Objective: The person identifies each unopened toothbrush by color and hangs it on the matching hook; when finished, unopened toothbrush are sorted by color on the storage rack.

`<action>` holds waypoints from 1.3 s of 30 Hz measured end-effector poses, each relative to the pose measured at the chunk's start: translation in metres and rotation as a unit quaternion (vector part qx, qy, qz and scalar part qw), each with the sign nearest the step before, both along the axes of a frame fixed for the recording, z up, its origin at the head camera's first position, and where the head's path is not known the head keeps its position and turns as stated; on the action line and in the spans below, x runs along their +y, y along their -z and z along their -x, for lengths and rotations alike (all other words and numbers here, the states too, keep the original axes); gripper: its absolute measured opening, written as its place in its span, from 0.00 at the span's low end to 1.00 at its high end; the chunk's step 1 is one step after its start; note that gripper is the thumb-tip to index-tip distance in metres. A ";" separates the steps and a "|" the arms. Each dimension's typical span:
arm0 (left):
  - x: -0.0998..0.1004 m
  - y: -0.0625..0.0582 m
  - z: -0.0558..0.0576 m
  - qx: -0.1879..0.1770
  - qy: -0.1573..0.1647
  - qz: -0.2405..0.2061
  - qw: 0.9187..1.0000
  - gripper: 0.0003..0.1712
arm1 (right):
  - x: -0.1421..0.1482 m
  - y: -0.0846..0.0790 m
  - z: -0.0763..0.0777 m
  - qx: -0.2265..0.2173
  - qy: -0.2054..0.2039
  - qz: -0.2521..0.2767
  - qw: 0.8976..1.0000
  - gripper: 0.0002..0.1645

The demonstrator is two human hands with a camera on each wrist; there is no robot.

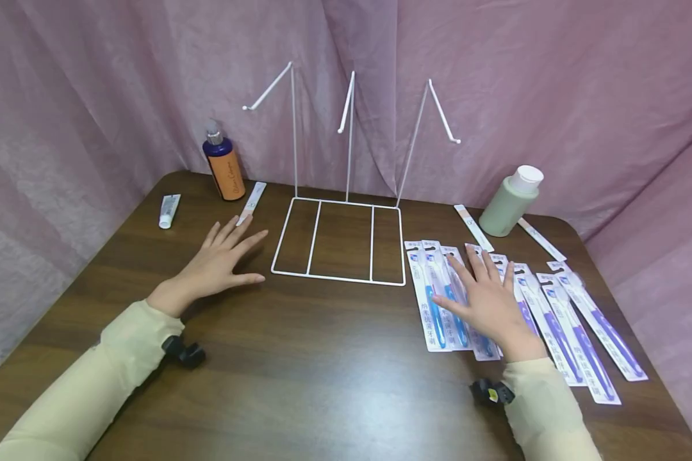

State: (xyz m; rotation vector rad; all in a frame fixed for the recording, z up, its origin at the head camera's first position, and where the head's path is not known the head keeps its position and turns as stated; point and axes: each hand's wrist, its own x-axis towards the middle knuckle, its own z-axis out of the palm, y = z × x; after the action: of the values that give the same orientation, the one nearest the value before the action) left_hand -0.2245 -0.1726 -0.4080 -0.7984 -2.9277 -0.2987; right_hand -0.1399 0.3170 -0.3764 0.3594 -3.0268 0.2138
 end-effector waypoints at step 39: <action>0.015 0.022 0.032 -0.099 0.047 -0.132 0.985 0.40 | 0.147 -0.012 -0.034 0.023 0.155 0.210 0.965 0.39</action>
State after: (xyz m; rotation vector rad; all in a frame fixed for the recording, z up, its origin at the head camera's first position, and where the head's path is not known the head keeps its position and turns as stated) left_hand -0.2562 -0.1574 -0.4301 -0.9133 -2.9397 -0.7979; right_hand -0.1057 0.4639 -0.3646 -0.1411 -2.8309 0.7870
